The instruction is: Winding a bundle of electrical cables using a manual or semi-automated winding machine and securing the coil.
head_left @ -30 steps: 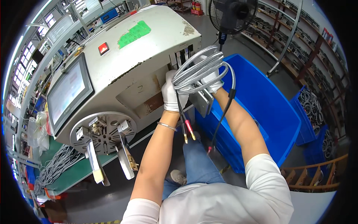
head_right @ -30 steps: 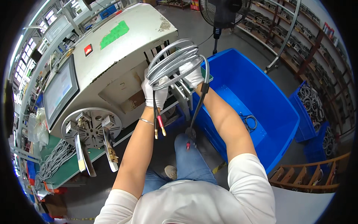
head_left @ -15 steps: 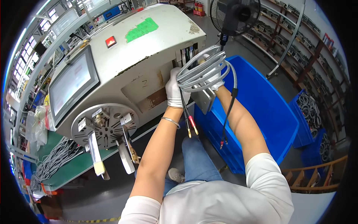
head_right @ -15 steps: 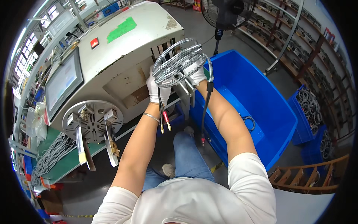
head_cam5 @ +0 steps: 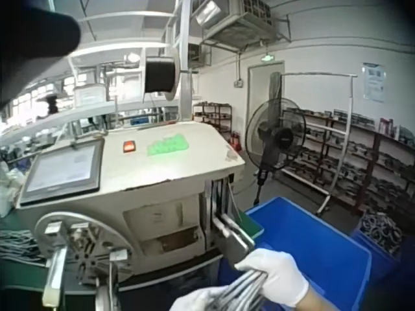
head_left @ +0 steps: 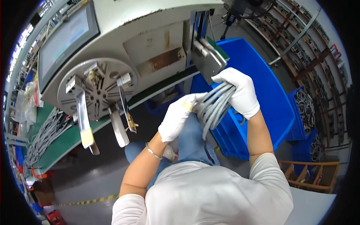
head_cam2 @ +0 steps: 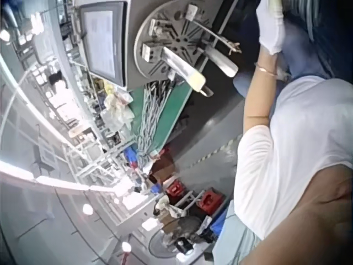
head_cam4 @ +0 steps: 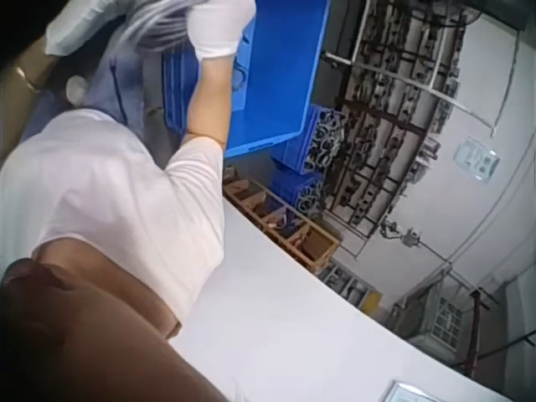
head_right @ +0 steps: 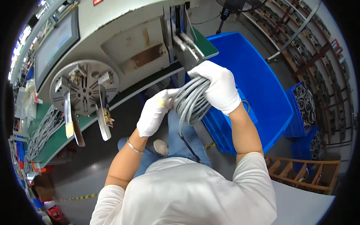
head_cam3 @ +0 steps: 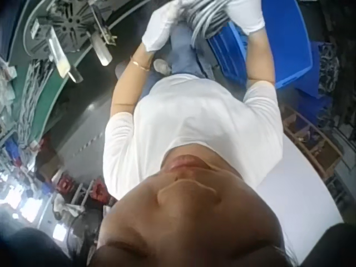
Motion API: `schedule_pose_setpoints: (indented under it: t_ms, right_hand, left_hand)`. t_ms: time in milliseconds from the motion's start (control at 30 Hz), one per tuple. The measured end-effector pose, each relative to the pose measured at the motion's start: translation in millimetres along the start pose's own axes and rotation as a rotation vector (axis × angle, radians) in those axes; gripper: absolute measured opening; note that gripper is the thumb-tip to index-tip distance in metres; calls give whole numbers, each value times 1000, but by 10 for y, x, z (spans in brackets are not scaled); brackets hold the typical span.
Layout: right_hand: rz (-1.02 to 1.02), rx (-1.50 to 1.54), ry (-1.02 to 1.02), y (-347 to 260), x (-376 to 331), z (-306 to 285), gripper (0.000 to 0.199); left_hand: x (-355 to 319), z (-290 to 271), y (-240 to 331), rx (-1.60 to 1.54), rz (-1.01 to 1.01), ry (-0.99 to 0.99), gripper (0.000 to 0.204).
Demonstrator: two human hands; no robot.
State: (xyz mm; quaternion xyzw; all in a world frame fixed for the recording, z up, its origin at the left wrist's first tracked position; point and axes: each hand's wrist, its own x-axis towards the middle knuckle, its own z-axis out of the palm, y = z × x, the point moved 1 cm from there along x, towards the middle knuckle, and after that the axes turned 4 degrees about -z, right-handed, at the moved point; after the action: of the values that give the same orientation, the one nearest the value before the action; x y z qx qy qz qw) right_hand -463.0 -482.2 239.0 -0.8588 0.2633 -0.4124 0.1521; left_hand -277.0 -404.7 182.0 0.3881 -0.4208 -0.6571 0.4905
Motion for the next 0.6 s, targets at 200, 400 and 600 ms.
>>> schedule_pose_setpoints:
  t_ms: [200, 400, 600]
  right_hand:
    - [362, 73, -241, 58, -167, 200, 23]
    - [602, 448, -471, -85, -232, 269, 31]
    - [567, 557, -670, -267, -113, 350, 30]
  left_hand:
    - [-383, 105, -88, 564, 101, 124, 70]
    - [-509, -98, -18, 526, -74, 269, 44]
    - [-575, -150, -40, 243, -73, 188, 41]
